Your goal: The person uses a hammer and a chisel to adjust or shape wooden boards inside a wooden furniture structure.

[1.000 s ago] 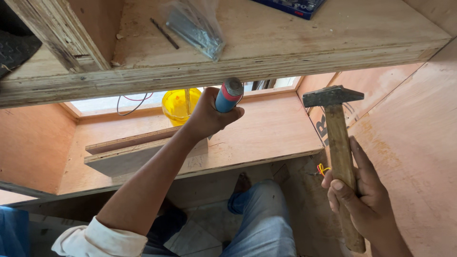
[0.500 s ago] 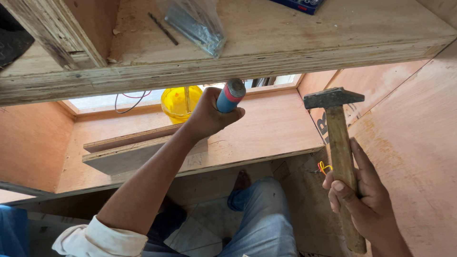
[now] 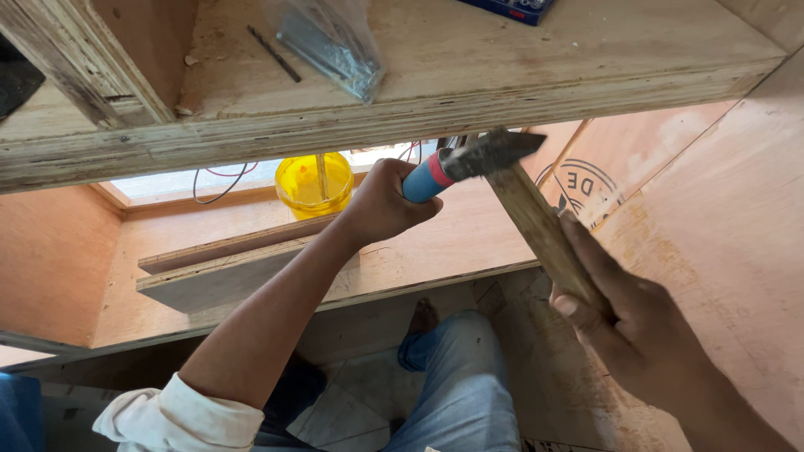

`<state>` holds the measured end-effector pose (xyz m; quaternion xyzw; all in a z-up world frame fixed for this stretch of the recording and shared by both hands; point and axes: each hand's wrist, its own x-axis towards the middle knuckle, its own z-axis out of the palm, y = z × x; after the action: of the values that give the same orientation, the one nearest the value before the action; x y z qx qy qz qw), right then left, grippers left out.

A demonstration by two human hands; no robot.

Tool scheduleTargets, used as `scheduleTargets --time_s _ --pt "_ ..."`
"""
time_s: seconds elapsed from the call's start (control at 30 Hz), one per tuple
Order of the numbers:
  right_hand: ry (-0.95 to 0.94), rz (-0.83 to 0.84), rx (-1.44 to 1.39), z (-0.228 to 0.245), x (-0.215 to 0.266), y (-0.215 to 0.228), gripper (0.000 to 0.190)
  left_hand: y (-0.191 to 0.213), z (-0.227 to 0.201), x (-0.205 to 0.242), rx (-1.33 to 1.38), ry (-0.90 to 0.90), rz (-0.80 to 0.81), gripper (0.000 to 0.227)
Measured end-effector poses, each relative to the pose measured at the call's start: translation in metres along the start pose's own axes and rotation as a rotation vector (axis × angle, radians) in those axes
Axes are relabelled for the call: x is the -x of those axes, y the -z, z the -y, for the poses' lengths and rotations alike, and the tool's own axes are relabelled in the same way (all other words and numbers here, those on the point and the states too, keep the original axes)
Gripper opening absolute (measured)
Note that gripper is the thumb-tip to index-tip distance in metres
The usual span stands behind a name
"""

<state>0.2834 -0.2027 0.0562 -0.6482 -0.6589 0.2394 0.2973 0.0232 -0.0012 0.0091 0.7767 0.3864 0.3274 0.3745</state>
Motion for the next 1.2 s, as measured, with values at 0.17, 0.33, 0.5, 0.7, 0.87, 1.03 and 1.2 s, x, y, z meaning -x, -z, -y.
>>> scheduleTargets --time_s 0.17,0.33,0.5,0.7,0.87,1.03,1.2 --pt "0.508 -0.149 -0.511 -0.003 0.0 -0.016 0.073 -0.001 -0.001 -0.001 0.032 -0.022 0.019 0.024" --pt "0.094 -0.051 -0.084 -0.013 0.001 -0.011 0.079 -0.003 0.0 0.0 0.014 -0.01 0.025 0.023" --pt "0.109 -0.073 -0.242 -0.01 0.003 -0.018 0.079 -0.002 0.005 -0.001 0.025 -0.02 0.017 0.026" --pt "0.327 -0.049 -0.312 -0.023 0.003 -0.024 0.079 -0.003 0.0 0.005 0.012 0.013 0.011 0.027" --pt "0.198 0.011 -0.389 -0.04 0.011 -0.022 0.08 0.003 -0.006 0.014 -0.036 0.004 -0.067 0.026" --pt "0.152 -0.101 -0.604 -0.058 0.021 -0.047 0.083 0.024 -0.006 0.048 0.011 -0.22 -0.137 0.03" --pt "-0.014 -0.155 -0.709 -0.074 0.023 -0.071 0.082 0.038 0.007 0.093 0.03 -0.449 -0.188 0.037"
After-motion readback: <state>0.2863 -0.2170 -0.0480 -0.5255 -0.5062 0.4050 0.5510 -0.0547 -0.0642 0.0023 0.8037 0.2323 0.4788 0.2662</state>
